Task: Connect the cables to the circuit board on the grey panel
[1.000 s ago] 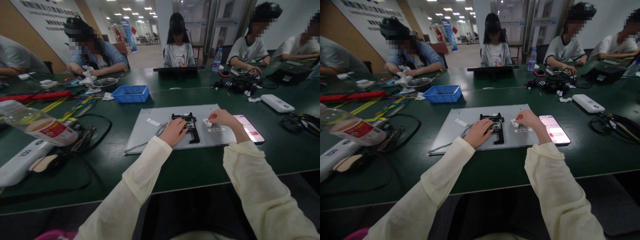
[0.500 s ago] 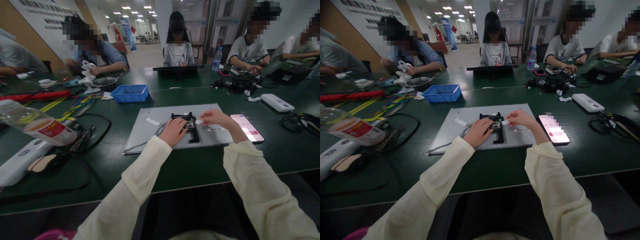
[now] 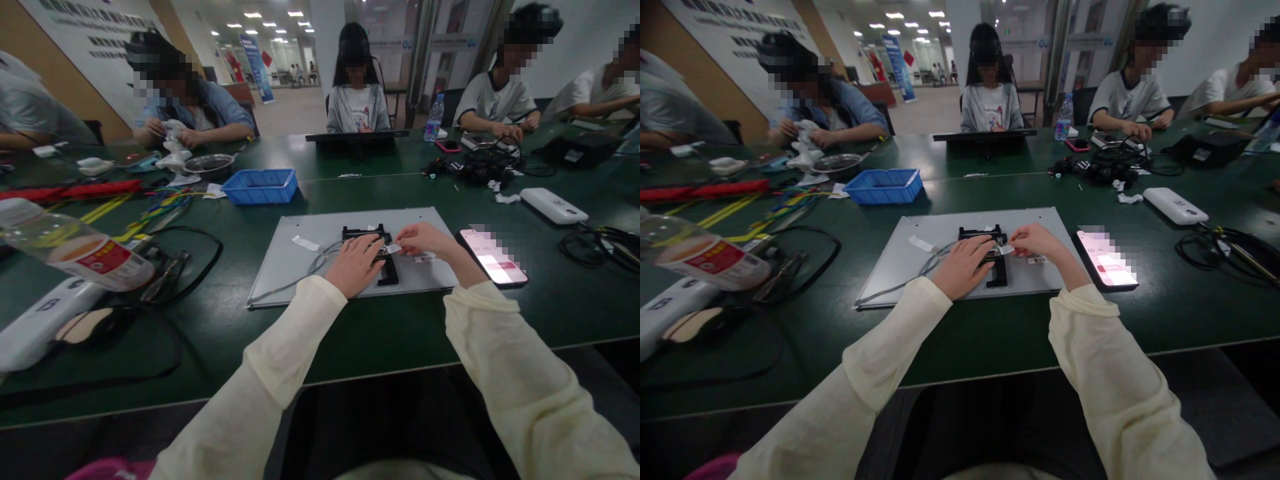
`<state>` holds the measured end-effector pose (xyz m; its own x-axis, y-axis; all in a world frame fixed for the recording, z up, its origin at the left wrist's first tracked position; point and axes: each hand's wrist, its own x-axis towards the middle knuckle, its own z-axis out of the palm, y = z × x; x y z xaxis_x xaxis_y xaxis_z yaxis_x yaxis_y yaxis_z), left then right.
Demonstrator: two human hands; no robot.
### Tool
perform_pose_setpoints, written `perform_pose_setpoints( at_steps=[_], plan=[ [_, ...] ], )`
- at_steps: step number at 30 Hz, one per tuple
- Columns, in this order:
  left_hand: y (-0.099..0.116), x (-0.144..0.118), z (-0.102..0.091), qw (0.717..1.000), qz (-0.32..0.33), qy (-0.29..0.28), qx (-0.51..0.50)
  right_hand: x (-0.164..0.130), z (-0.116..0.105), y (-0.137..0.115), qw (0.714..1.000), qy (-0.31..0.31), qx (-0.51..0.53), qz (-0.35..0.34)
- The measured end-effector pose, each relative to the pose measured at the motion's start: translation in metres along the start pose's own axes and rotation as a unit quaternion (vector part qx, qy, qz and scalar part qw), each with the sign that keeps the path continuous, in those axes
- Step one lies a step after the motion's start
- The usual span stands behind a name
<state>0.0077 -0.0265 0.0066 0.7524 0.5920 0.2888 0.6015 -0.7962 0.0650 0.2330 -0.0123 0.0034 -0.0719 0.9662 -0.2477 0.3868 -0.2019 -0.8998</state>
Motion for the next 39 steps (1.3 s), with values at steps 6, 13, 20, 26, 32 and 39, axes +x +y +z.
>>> perform_pose_setpoints(
  at_steps=[6, 13, 20, 26, 32, 39],
  plan=[
    [0.012, 0.000, 0.005, 1.000, 0.021, -0.017, 0.008, -0.001, 0.002, -0.001, 1.000, 0.004, 0.017, -0.004],
    [0.011, 0.001, 0.006, 1.000, 0.020, -0.016, 0.011, -0.001, 0.004, -0.001, 0.998, 0.006, 0.054, 0.004],
    [0.012, 0.001, 0.006, 1.000, 0.021, -0.021, 0.009, -0.001, 0.005, -0.001, 0.998, 0.008, 0.065, 0.012],
    [0.013, 0.003, 0.006, 0.999, 0.023, -0.022, 0.014, -0.002, 0.006, -0.001, 0.998, 0.000, 0.063, 0.014],
    [0.014, 0.005, 0.006, 0.999, 0.020, -0.020, 0.022, -0.002, 0.005, -0.002, 1.000, -0.004, 0.026, 0.011],
    [0.014, 0.005, 0.008, 0.999, 0.024, -0.014, 0.025, -0.001, 0.004, 0.001, 1.000, -0.001, -0.014, -0.002]
  ],
)
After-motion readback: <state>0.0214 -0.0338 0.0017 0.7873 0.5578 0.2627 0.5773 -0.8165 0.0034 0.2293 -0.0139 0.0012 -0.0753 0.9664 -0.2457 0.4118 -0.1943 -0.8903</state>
